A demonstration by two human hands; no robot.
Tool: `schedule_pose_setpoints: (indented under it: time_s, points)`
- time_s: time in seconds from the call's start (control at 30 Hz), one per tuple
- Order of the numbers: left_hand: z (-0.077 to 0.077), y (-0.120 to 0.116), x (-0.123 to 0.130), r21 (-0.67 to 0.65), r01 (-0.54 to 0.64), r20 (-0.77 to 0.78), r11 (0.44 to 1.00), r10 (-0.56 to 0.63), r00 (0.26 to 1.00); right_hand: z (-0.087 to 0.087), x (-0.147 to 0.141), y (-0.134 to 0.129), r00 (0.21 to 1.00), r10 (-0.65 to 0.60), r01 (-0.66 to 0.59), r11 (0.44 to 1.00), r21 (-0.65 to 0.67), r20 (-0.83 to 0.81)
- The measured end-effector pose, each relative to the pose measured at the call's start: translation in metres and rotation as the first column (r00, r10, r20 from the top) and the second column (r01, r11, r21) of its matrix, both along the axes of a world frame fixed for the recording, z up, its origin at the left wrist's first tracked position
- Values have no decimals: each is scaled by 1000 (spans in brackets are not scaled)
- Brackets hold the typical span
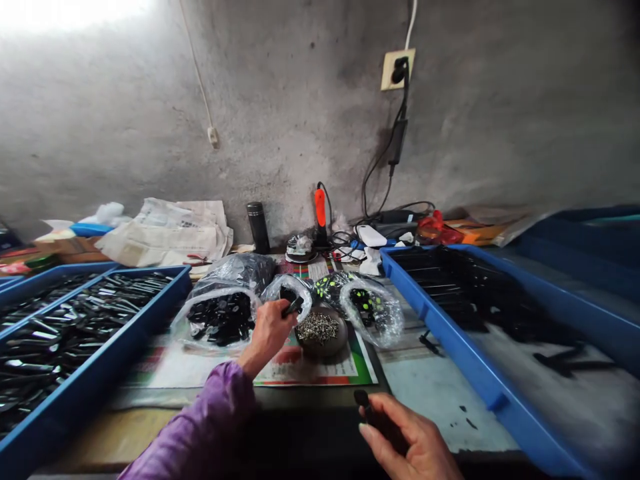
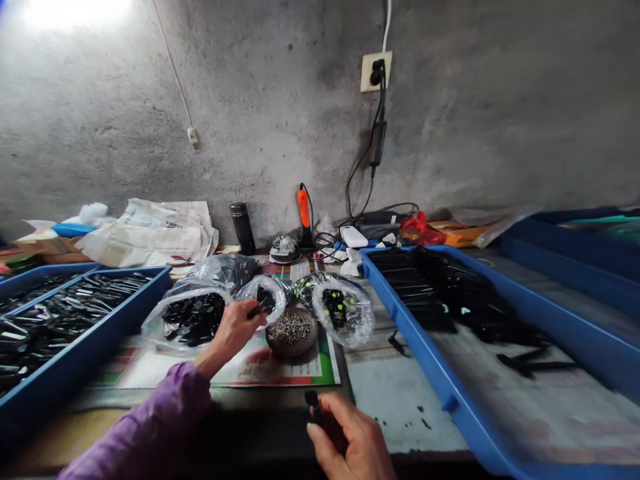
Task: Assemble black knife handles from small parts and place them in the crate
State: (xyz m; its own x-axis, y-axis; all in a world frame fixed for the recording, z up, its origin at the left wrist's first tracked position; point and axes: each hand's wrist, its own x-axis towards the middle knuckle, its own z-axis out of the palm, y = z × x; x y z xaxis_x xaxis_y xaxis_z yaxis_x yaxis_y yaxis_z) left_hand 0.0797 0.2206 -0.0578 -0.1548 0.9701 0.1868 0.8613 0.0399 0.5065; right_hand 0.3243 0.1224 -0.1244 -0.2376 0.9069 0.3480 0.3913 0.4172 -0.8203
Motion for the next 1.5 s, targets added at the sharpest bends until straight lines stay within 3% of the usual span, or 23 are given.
schedule_pose_setpoints:
  time_s: [0.2,0.33,0.57,0.73,0.83,0.93,1.03,1.17,1.3,1.5]
  points:
    - [-7,-77,24,0,184,218,983,-179,959,37,-22,-8,999,-2,3,999,48,-35]
    - [-10,-119,37,5,223,309,975,-213,927,49,-32,-17,998,16,-12,998,59,-68]
    - [-17,-156,45,-28,244,437,969,-208,875,48,-33,-36,997,61,-63,997,37,56]
    - [-24,-174,44,-30,218,571,976,-162,805,48,-33,-47,991,135,-132,983,-125,19]
    - [-28,-179,45,-106,169,740,980,-36,672,45,-38,-55,976,182,-207,945,-252,-122]
    - [-33,-185,48,-194,163,908,967,114,403,37,-45,-63,966,141,-207,924,-322,-215]
    - [-38,-193,51,-196,162,971,967,169,167,30,-50,-69,956,98,-198,912,-360,-277]
    - [-41,-203,53,-168,118,986,979,165,33,25,-58,-76,944,92,-221,890,-398,-318]
    - [-41,-207,49,-123,91,992,988,121,23,23,-62,-82,936,148,-280,863,-421,-319]
    - [-44,-212,36,-83,26,988,996,79,134,20,-59,-85,913,274,-384,826,-413,-302]
